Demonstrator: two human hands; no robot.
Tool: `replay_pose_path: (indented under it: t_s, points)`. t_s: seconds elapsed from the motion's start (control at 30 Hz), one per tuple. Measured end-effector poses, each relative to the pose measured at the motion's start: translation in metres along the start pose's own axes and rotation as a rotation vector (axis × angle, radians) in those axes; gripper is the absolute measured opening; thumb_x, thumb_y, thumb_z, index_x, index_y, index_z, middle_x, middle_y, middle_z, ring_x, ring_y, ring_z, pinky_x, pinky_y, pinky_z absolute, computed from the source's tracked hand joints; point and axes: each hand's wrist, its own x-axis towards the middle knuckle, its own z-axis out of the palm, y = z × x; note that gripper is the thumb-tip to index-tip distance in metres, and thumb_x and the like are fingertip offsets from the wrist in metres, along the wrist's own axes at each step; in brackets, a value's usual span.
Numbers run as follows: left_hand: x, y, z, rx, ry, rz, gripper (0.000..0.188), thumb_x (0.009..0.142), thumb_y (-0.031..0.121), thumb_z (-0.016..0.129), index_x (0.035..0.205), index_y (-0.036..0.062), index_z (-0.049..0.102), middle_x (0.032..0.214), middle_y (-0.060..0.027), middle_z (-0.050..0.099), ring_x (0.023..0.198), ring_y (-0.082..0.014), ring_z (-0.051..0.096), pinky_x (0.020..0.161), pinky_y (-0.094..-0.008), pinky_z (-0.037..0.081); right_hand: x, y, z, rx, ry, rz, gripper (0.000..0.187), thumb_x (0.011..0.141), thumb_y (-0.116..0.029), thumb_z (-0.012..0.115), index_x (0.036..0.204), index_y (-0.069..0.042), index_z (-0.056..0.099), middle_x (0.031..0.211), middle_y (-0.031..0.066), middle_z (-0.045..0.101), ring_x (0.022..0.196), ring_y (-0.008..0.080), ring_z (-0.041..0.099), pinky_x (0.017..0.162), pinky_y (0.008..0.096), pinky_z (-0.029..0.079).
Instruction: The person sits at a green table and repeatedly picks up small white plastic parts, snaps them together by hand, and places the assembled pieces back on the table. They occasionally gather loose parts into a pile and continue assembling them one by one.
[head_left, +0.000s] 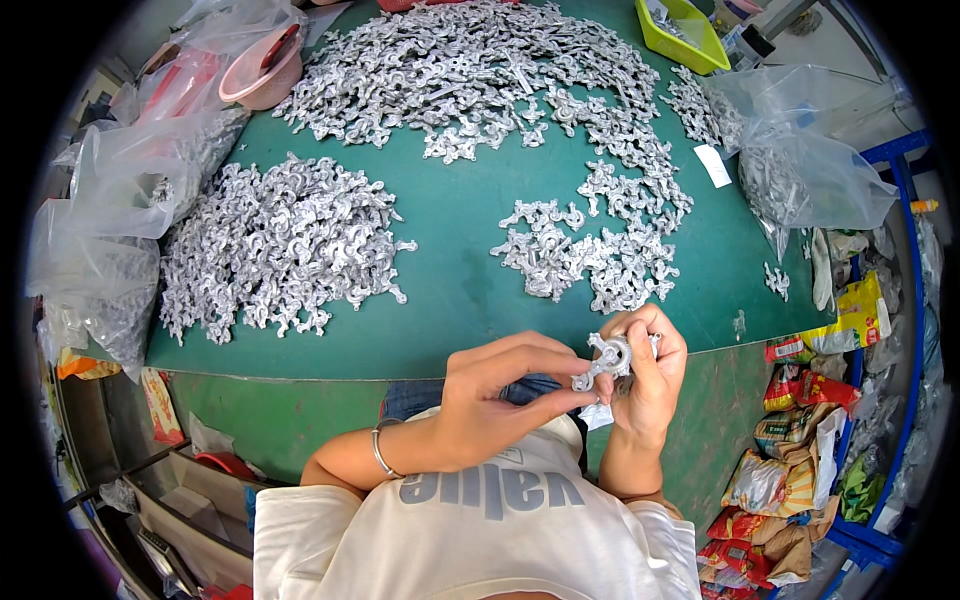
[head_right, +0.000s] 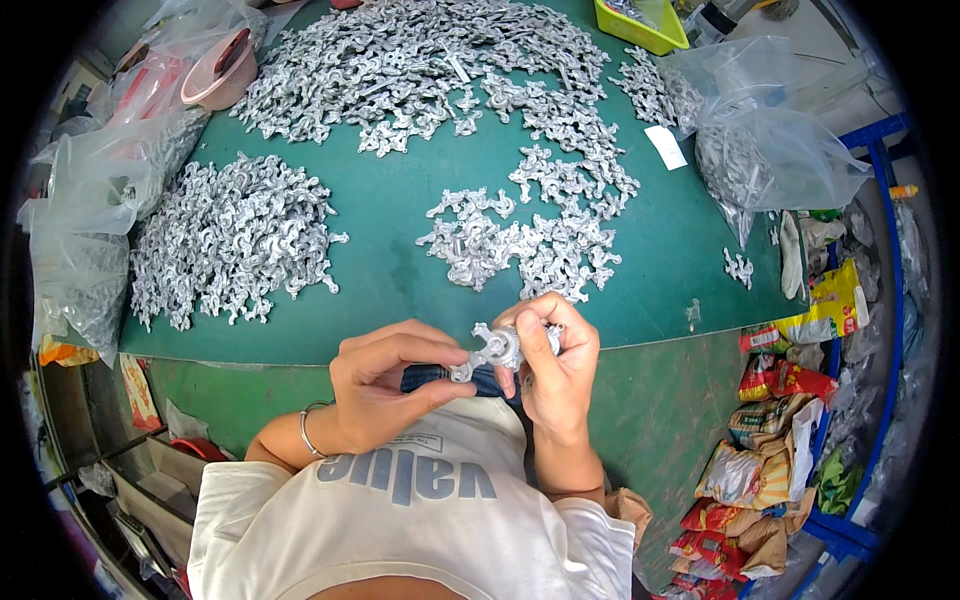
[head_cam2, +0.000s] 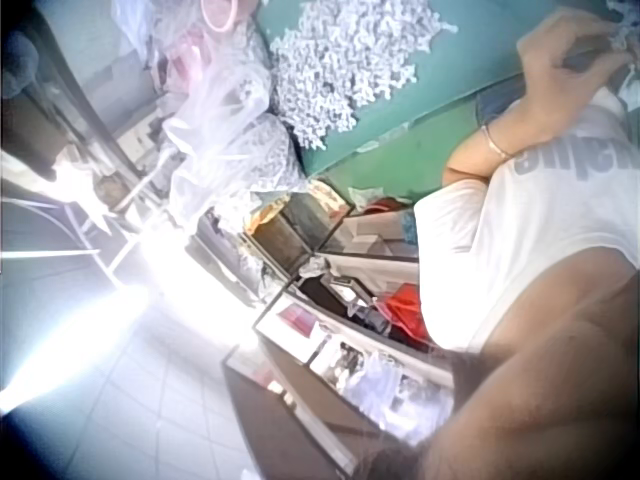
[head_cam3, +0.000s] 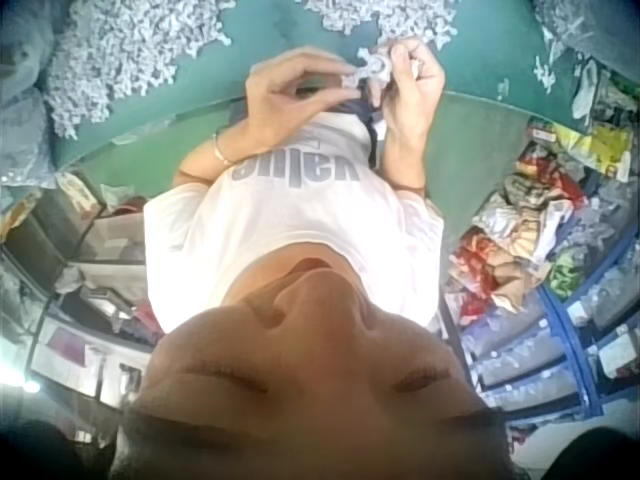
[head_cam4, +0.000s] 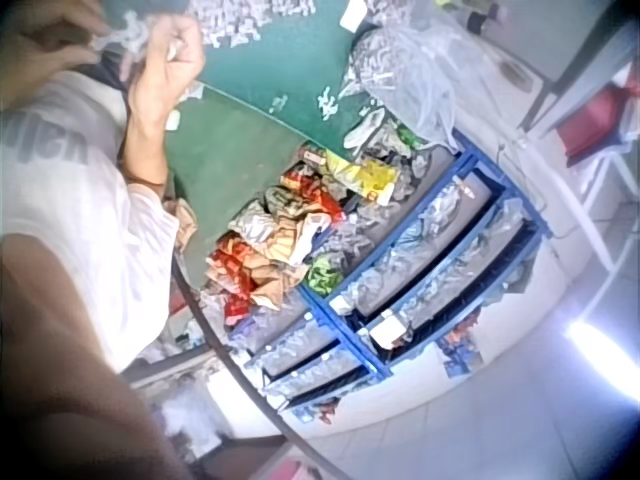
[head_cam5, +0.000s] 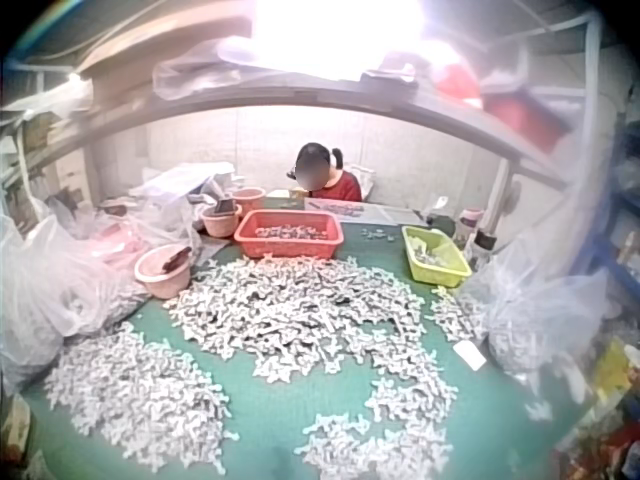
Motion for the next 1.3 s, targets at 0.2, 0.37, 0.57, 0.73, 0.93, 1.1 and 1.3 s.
replay_pose_path:
  t_s: [0.2,0.37,0.57,0.73,0.93,1.1,1.3]
  points:
    - [-0.001,0.002,-0.002,0.008,-0.044,-0.016,0.030,0.063,-0.010,0.071,0.090,-0.0055,0.060,0.085,-0.0150,0.060,0.075,-0.0161,0.059,0.064,-0.0252,0.048,0.000,0.000,0.000,0.020,-0.011,-0.009,0.019,0.087,-0.013,0.051,0.077,0.003,0.049,0.071,0.0132,0.056,0.041,0.0097,0.046,0.032,0.0197,0.033]
    - [-0.002,-0.001,0.001,0.012,-0.041,0.027,0.030,0.062,-0.010,0.071,0.089,-0.0048,0.060,0.084,-0.0142,0.060,0.074,-0.0157,0.059,0.063,-0.0249,0.048,0.000,0.001,-0.001,0.021,-0.031,-0.023,0.019,0.088,-0.014,0.051,0.078,0.003,0.049,0.071,0.0126,0.055,0.042,0.0096,0.046,0.032,0.0193,0.033]
    - [-0.004,-0.004,0.003,-0.006,-0.068,0.020,0.030,0.063,-0.009,0.071,0.089,-0.0047,0.058,0.084,-0.0145,0.060,0.073,-0.0159,0.059,0.063,-0.0251,0.048,-0.001,-0.002,0.000,0.001,-0.025,-0.034,0.019,0.087,-0.014,0.051,0.077,0.002,0.049,0.070,0.0119,0.055,0.043,0.0094,0.047,0.033,0.0189,0.034]
    - [-0.004,-0.005,0.003,-0.010,-0.082,0.010,0.030,0.063,-0.009,0.071,0.089,-0.0044,0.058,0.084,-0.0147,0.060,0.073,-0.0163,0.059,0.063,-0.0258,0.048,-0.002,-0.003,0.000,-0.021,-0.008,-0.035,0.019,0.087,-0.013,0.051,0.076,0.002,0.049,0.070,0.0116,0.055,0.043,0.0096,0.047,0.034,0.0192,0.035]
    - [-0.005,-0.008,0.001,0.045,-0.002,0.023,0.026,0.065,-0.011,0.068,0.089,-0.0056,0.058,0.085,-0.0148,0.060,0.077,-0.0171,0.059,0.066,-0.0255,0.048,0.001,-0.002,0.000,-0.115,0.007,-0.025,0.018,0.087,-0.013,0.052,0.079,0.003,0.052,0.065,0.0075,0.053,0.043,0.0081,0.045,0.035,0.0181,0.033]
    - [0.002,-0.032,-0.042,0.551,0.441,0.253,0.021,0.068,-0.008,0.065,0.087,-0.0024,0.061,0.082,-0.0120,0.062,0.072,-0.0200,0.060,0.067,-0.0291,0.048,0.026,0.004,-0.023,-0.389,0.184,-0.111,0.015,0.085,-0.009,0.055,0.094,0.002,0.059,0.060,0.0000,0.049,0.043,0.0052,0.040,0.039,0.0178,0.030]
    - [0.000,-0.039,-0.114,1.306,0.597,0.073,0.025,0.073,-0.001,0.061,0.097,0.0024,0.057,0.103,-0.0116,0.052,0.098,-0.0269,0.048,0.083,-0.0343,0.038,0.048,0.016,-0.028,-1.248,0.098,-0.235,0.026,0.072,-0.002,0.064,0.098,-0.002,0.060,0.071,0.0083,0.053,0.056,0.0184,0.053,0.054,0.0292,0.043]
